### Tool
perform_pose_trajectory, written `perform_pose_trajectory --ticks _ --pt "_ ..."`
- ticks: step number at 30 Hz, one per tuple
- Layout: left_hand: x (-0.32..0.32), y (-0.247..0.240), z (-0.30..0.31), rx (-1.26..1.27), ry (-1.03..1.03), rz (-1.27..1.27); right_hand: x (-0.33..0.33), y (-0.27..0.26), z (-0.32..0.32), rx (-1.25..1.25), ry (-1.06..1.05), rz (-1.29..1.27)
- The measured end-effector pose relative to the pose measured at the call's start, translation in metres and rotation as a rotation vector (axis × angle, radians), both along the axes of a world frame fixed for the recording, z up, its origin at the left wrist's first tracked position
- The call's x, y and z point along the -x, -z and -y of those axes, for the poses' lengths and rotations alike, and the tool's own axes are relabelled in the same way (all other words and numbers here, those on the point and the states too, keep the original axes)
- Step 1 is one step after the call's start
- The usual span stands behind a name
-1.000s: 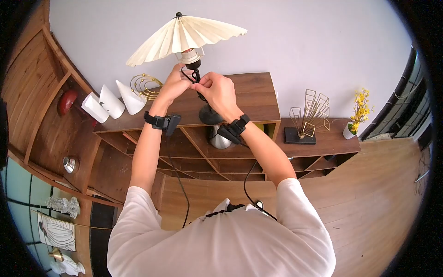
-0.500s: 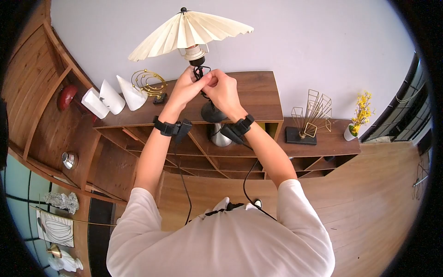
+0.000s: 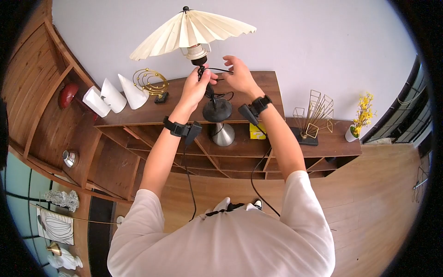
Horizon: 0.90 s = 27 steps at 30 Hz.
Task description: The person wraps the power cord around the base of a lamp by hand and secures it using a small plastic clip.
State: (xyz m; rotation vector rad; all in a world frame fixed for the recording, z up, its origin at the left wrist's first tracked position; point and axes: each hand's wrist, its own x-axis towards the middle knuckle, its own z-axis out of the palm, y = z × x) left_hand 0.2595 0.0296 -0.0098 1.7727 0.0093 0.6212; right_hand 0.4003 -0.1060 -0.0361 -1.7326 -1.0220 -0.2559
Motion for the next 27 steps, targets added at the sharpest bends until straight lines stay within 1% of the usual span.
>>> perform_pose_trajectory --ticks 2,4,5,7,8,10,11,14,15,19,21,22,24,25,27 --pt "-0.002 0.003 -0.003 0.007 0.041 0.011 -0.011 0.009 -0.012 0.008 0.008 0.04" --pt "-0.002 0.003 -0.003 0.021 0.054 0.01 -0.017 0.01 -0.021 0.145 -0.002 0.274" --pt "-0.002 0.002 -0.003 0.039 0.067 0.008 -0.019 0.01 -0.022 0.141 -0.007 0.278" --pt "-0.003 0.003 -0.006 0.001 0.06 0.007 -0.005 -0.007 -0.014 0.268 0.081 -0.016" --pt "-0.004 0.003 -0.007 -0.033 0.06 0.003 -0.002 -0.012 -0.011 0.27 0.076 -0.011" --pt "-0.002 0.002 -0.003 0.003 0.05 0.015 0.002 -0.02 -0.002 0.231 0.201 0.101" --pt "-0.001 0.0 -0.001 -0.021 0.026 0.018 0.002 -0.025 0.004 0.181 0.188 0.077" --pt "-0.004 0.003 -0.002 -0.061 -0.012 0.012 0.006 -0.052 0.027 0.194 0.154 0.028" --pt "-0.005 0.004 -0.003 -0.079 -0.026 0.005 0.012 -0.06 0.035 0.197 0.191 0.074" --pt "-0.001 -0.001 -0.001 -0.109 -0.03 -0.009 0.047 -0.093 0.07 0.199 0.213 0.081" --pt "0.001 -0.003 0.002 -0.093 -0.03 -0.009 0.069 -0.103 0.086 0.218 0.181 -0.005" --pt "0.001 -0.002 0.002 -0.089 -0.025 -0.01 0.081 -0.105 0.091 0.222 0.185 -0.007" --pt "0.0 -0.001 0.002 -0.087 -0.036 -0.014 0.105 -0.106 0.096 0.121 0.126 -0.073" --pt "0.001 -0.003 0.004 -0.08 -0.045 -0.013 0.112 -0.102 0.096 0.122 0.131 -0.075" --pt "0.0 0.0 0.003 -0.065 -0.025 0.004 0.125 -0.096 0.094 -0.05 -0.051 -0.054"
